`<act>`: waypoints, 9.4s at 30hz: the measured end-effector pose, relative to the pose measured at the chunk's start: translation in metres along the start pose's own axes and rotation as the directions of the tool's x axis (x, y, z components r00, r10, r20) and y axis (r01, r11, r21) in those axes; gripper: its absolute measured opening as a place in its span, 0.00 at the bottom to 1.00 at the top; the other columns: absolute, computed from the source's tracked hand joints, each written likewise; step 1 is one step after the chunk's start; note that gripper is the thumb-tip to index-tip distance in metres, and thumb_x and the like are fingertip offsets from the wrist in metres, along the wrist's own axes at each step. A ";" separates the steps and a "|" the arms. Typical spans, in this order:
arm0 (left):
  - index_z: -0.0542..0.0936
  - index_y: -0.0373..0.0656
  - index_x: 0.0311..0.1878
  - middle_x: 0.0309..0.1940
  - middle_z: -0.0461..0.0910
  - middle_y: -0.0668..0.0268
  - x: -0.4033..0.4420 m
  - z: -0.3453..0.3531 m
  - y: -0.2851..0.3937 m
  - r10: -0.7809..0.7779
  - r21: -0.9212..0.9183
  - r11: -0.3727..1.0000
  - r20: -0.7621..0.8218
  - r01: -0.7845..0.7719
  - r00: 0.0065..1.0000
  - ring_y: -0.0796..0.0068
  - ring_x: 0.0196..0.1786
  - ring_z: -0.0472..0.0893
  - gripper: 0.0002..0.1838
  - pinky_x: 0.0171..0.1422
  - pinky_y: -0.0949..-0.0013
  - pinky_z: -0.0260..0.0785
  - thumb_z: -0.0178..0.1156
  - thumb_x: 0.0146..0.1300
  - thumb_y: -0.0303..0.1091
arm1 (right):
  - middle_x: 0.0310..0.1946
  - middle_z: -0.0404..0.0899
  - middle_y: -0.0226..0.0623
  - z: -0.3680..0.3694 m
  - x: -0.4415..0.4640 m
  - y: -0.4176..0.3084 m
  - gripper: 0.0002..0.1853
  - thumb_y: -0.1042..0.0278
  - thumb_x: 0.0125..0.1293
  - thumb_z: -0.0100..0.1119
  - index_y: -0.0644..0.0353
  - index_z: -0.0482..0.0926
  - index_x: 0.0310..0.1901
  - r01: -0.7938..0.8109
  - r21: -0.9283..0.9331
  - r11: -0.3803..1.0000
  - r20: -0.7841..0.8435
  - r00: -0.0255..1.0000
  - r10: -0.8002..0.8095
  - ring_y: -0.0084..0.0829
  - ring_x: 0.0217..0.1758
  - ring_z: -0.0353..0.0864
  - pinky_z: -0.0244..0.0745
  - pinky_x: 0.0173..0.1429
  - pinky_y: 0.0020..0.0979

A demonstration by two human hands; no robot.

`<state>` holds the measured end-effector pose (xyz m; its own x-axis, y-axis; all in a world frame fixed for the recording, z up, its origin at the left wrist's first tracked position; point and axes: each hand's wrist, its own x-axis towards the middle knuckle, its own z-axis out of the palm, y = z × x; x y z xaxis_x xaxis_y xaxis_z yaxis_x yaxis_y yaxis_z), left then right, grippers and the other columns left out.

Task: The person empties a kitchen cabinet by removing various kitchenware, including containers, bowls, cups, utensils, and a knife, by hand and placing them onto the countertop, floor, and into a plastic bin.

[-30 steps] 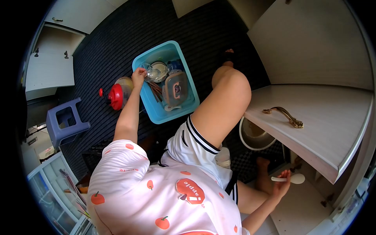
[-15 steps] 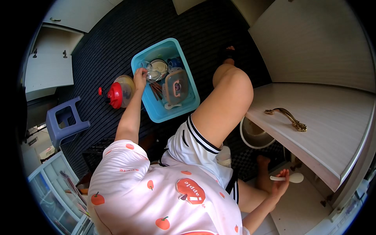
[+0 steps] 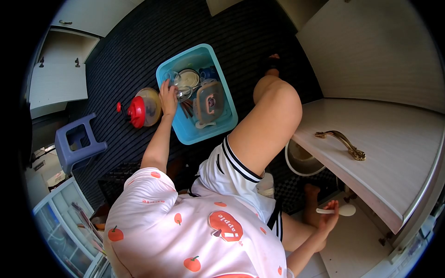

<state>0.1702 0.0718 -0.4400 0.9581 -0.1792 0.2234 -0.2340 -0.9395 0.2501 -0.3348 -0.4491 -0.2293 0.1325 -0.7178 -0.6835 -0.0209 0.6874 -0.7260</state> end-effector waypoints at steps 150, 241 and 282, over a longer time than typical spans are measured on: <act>0.56 0.45 0.69 0.69 0.54 0.51 0.055 -0.407 0.415 0.484 -0.688 -0.651 -0.050 0.321 0.874 0.45 0.69 0.57 0.42 0.65 0.43 0.63 0.62 0.57 0.54 | 0.41 0.78 0.31 -0.152 0.039 -0.064 0.14 0.66 0.67 0.53 0.59 0.74 0.53 0.379 0.590 0.713 -0.026 0.891 -0.453 0.22 0.40 0.75 0.71 0.38 0.23; 0.73 0.37 0.53 0.55 0.73 0.52 0.206 -0.398 0.606 0.652 -0.633 0.285 -0.423 -0.720 0.629 0.60 0.60 0.72 0.21 0.62 0.62 0.64 0.60 0.59 0.39 | 0.37 0.77 0.31 -0.128 0.014 -0.064 0.14 0.64 0.67 0.53 0.60 0.73 0.51 0.432 0.608 0.666 -0.176 0.892 -0.417 0.23 0.36 0.76 0.72 0.36 0.22; 0.78 0.40 0.46 0.42 0.80 0.61 -0.101 -0.208 0.407 0.985 -0.791 0.167 0.110 -0.588 0.131 0.60 0.44 0.79 0.13 0.48 0.62 0.71 0.58 0.59 0.33 | 0.38 0.82 0.40 -0.055 -0.054 -0.418 0.09 0.69 0.58 0.57 0.58 0.83 0.39 0.377 -0.858 -0.350 0.403 0.072 -0.912 0.39 0.42 0.81 0.73 0.48 0.33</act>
<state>-0.0562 -0.2319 -0.1651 -0.0864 -0.9813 0.1719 -0.7334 0.1795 0.6557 -0.3879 -0.7040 0.1069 0.4285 -0.6342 0.6436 -0.7928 -0.6056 -0.0689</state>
